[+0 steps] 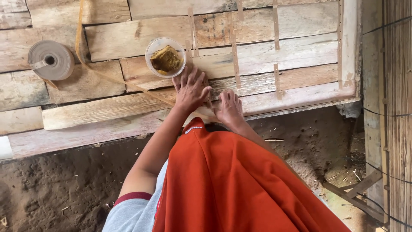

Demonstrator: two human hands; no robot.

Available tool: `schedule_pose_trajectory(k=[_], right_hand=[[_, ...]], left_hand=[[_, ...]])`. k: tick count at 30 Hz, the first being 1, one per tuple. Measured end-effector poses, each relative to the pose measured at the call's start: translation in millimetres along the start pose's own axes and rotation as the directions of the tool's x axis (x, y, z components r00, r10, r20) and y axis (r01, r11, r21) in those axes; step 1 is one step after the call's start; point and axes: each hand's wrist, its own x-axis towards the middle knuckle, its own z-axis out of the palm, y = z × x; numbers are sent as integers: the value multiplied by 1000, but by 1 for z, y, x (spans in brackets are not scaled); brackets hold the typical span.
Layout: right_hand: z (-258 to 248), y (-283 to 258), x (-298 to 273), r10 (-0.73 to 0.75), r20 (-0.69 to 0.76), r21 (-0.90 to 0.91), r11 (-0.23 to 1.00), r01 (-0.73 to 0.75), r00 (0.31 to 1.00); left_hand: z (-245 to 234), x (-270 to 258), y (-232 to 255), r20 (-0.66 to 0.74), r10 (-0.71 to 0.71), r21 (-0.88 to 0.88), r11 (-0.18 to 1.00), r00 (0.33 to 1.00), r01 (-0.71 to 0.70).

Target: The person repeatedly dips a perforated wooden strip into a container of brown paste and applies the paste to the surface of a wooden board. The person presses the strip onto the board and smooths it with their hands. The process is repeated multiple times across different sections of the board.

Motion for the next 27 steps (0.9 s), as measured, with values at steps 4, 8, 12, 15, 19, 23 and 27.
schedule_pose_trajectory(k=[4, 8, 12, 15, 19, 23, 27], right_hand=[[-6, 13, -2, 64, -84, 290, 956, -37, 994], [4, 40, 7, 227, -32, 638, 754, -155, 973], [-4, 45, 10, 267, -4, 868, 479, -129, 964], [-1, 55, 12, 215, 64, 844, 509, -167, 975], [23, 72, 16, 219, 124, 739, 631, -237, 968], [25, 68, 13, 239, 164, 730, 623, -281, 957], [19, 62, 12, 199, 153, 726, 642, -247, 968]], left_hand=[[48, 29, 4, -416, 143, 94, 989, 898, -114], [51, 51, 43, -426, 379, 205, 925, 822, -321], [68, 72, 48, -372, 460, 271, 885, 806, -380], [61, 69, 53, -373, 448, 257, 891, 813, -373], [48, 67, 62, -339, 438, 224, 897, 833, -381], [42, 67, 64, -262, 401, 188, 913, 878, -361], [48, 69, 58, -270, 412, 210, 907, 870, -364]])
